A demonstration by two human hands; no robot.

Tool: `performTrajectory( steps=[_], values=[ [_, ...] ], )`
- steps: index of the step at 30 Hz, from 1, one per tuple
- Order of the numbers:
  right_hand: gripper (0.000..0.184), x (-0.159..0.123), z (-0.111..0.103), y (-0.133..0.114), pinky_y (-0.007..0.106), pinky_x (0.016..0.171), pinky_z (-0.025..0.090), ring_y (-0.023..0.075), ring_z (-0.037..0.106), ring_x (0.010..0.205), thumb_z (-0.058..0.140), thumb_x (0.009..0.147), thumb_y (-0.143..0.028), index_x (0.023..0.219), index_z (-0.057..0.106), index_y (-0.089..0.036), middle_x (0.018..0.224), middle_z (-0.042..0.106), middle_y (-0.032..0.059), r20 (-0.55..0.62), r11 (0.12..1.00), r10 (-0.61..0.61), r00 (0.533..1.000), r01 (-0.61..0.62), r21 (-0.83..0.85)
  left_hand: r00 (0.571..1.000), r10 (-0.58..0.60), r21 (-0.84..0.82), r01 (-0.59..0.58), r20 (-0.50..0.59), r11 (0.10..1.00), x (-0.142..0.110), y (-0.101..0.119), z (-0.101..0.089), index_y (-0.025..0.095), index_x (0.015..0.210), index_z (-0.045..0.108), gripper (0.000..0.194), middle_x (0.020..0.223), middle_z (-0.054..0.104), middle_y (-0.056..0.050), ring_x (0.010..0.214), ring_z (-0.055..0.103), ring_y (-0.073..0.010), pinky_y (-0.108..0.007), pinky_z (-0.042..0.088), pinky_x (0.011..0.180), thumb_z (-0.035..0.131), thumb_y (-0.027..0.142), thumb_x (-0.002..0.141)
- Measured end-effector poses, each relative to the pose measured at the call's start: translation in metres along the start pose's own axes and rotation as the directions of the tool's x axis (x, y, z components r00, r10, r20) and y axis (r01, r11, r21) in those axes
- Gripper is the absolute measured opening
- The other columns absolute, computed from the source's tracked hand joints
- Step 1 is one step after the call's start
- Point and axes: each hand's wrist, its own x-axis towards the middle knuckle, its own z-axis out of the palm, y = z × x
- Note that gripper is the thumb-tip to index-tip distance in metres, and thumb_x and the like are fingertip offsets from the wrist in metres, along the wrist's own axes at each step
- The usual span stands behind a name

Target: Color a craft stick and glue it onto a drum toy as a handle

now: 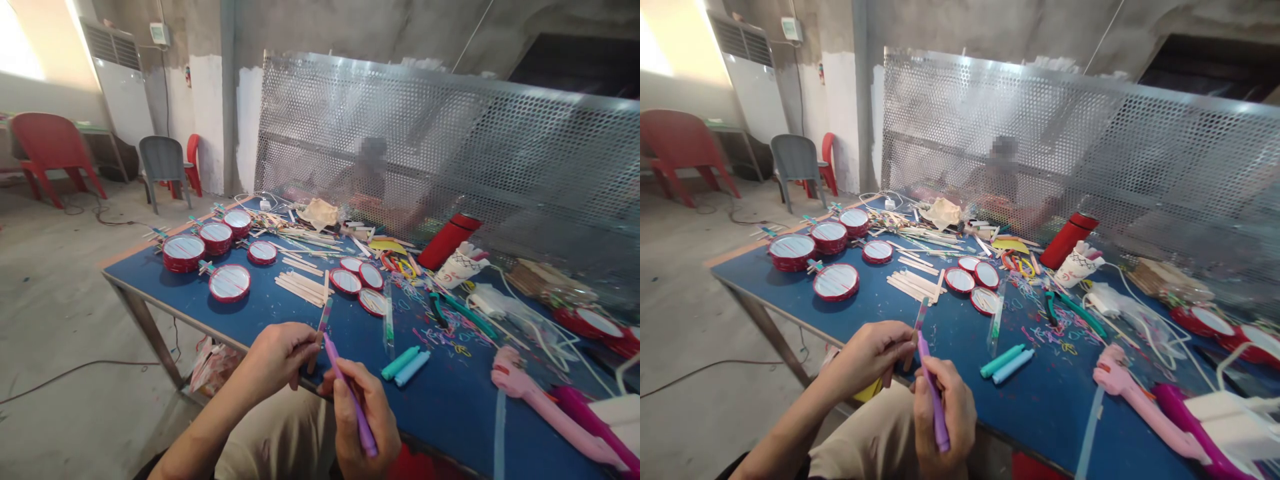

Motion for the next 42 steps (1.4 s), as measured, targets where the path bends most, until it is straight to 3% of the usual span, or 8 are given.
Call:
performTrajectory(
  steps=[7, 13, 17, 25, 30, 36, 42],
  values=[
    [0.02, 0.0023, 0.0019, -0.0028, 0.026, 0.064, 0.053, 0.0131, 0.065, 0.069, 0.053, 0.091, -0.019, 0.108, 0.062, -0.02, 0.084, 0.066, 0.0013, -0.021, 0.999, 0.033, 0.999, -0.033, 0.028, 1.0, -0.004, -0.015, 0.004, 0.008, 1.0, 0.0006, 0.0001, 0.0004, 0.017, 0.069, 0.053, 0.025, 0.065, 0.055, 0.006, 0.042, 0.054, -0.0046, -0.013, 0.035, 0.042, 0.046, 0.022, 0.092],
    [0.019, 0.0028, -0.0002, -0.002, 0.026, 0.066, 0.053, 0.0137, 0.066, 0.073, 0.054, 0.09, -0.019, 0.108, 0.062, -0.02, 0.086, 0.066, 0.0015, 0.056, 1.0, -0.022, 0.998, 0.022, 0.003, 1.0, 0.016, 0.0, -0.016, -0.001, 1.0, 0.0003, -0.0014, 0.0002, 0.017, 0.074, 0.057, 0.023, 0.067, 0.056, 0.006, 0.041, 0.053, -0.0039, -0.012, 0.036, 0.043, 0.046, 0.023, 0.093],
    [0.021, 0.0031, 0.001, -0.0014, 0.025, 0.066, 0.053, 0.0124, 0.065, 0.069, 0.053, 0.091, -0.019, 0.11, 0.061, -0.02, 0.085, 0.066, 0.0012, -0.006, 1.0, -0.003, 1.0, 0.003, 0.023, 1.0, 0.007, -0.005, -0.007, 0.003, 1.0, 0.0006, -0.0015, 0.0003, 0.016, 0.071, 0.056, 0.024, 0.066, 0.056, 0.005, 0.041, 0.054, -0.0041, -0.012, 0.036, 0.044, 0.046, 0.022, 0.093],
    [0.02, 0.0036, 0.0005, -0.0016, 0.025, 0.065, 0.053, 0.013, 0.066, 0.07, 0.053, 0.091, -0.019, 0.109, 0.061, -0.02, 0.084, 0.066, 0.0012, 0.035, 0.999, -0.051, 0.998, 0.051, -0.004, 1.0, 0.009, -0.012, -0.009, 0.001, 1.0, -0.0002, -0.0016, 0.0015, 0.017, 0.073, 0.057, 0.023, 0.068, 0.056, 0.005, 0.042, 0.053, -0.0042, -0.012, 0.035, 0.042, 0.045, 0.023, 0.092],
    [0.02, 0.0013, 0.0031, -0.0011, 0.026, 0.064, 0.053, 0.0134, 0.066, 0.069, 0.054, 0.09, -0.018, 0.108, 0.062, -0.019, 0.085, 0.067, 0.0022, -0.045, 1.0, -0.012, 0.999, 0.012, 0.006, 1.0, 0.004, -0.007, -0.004, 0.006, 1.0, -0.0001, -0.0021, 0.0011, 0.017, 0.07, 0.053, 0.024, 0.067, 0.056, 0.005, 0.041, 0.053, -0.0041, -0.012, 0.035, 0.042, 0.045, 0.023, 0.092],
    [0.02, 0.0004, -0.0003, 0.0, 0.026, 0.066, 0.054, 0.0142, 0.067, 0.071, 0.055, 0.089, -0.018, 0.108, 0.062, -0.02, 0.083, 0.068, 0.0017, 0.021, 0.997, -0.062, 0.998, 0.063, -0.044, 1.0, 0.0, 0.008, 0.0, 0.001, 1.0, 0.0005, -0.0011, 0.001, 0.017, 0.072, 0.056, 0.024, 0.067, 0.055, 0.005, 0.042, 0.053, -0.0044, -0.013, 0.035, 0.042, 0.045, 0.023, 0.093],
    [0.021, -0.0008, 0.0032, 0.0009, 0.027, 0.064, 0.053, 0.0139, 0.066, 0.069, 0.054, 0.09, -0.017, 0.109, 0.062, -0.019, 0.083, 0.067, 0.0019, -0.05, 1.0, -0.024, 0.998, 0.025, 0.019, 1.0, -0.005, 0.021, 0.005, -0.002, 1.0, 0.0, -0.0024, 0.0015, 0.018, 0.068, 0.053, 0.026, 0.064, 0.053, 0.006, 0.042, 0.053, -0.0047, -0.013, 0.035, 0.043, 0.045, 0.024, 0.092]
  ],
)
